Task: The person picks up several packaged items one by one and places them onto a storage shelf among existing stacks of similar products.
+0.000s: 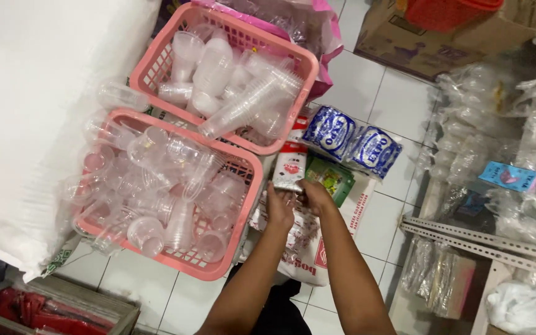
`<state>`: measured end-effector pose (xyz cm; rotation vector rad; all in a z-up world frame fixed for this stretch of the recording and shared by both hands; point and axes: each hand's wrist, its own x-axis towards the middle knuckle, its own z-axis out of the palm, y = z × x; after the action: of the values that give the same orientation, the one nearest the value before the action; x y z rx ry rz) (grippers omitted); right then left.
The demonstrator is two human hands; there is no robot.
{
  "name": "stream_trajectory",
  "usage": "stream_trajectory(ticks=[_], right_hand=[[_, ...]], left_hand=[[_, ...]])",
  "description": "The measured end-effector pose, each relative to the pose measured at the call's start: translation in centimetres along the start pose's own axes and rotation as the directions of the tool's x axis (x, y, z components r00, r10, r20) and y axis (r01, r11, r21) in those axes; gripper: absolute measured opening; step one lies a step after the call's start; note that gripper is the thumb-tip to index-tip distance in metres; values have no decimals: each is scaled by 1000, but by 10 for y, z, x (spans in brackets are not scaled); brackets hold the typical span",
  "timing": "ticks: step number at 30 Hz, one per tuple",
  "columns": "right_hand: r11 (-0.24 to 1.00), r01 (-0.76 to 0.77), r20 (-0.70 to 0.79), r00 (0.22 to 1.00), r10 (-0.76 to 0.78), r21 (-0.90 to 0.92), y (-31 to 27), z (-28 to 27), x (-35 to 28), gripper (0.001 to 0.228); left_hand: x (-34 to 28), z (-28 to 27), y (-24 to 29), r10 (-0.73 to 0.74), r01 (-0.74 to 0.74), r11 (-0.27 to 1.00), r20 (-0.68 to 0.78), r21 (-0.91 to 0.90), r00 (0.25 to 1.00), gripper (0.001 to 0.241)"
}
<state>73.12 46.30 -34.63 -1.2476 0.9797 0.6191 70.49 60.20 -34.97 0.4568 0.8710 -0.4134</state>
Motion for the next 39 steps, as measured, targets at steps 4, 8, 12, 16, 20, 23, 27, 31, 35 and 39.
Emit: stream_trajectory(ticks=[4,8,12,16,20,23,27,31,35,39], right_hand=[[985,83,64,994,-93,149,26,-26,-83,30],[975,148,280,941,-190,165,93,-83,-175,33],[977,158,396,895,-204,146,167,-155,-252,38],[951,207,219,941,-258,230,234,-237,-323,43],[835,346,132,890,-436,427,298,-304,-385,51],[605,469,-144,850,-506,643,379,-333,-416,45],[238,618,-566,784,-255,750,466,-345,-455,48],[-145,726,-740,659,-136,673,481,-324,-532,63],[-257,818,-849,529,-15,514,456,-307,-597,70],[-230,858,-888,433,-156,459,455,-317,-610,65]], left_hand=[[-90,6,13,-137,142,985,56,-99,989,68],[-156,-18,7,-379,315,918,297,242,876,69],[-183,-27,-22,-468,338,862,336,378,818,69],[-220,-15,-70,-555,453,832,452,320,699,76],[-246,9,-135,-766,380,635,484,672,423,67],[-274,22,-198,-921,142,299,246,944,304,56],[-322,12,-271,-985,-40,16,23,999,172,55],[-385,-9,-334,-980,-337,-185,-197,923,1,52],[-449,-25,-385,-990,-390,-134,-144,911,4,52],[-488,-21,-420,-1000,-491,-18,-9,871,20,54]])
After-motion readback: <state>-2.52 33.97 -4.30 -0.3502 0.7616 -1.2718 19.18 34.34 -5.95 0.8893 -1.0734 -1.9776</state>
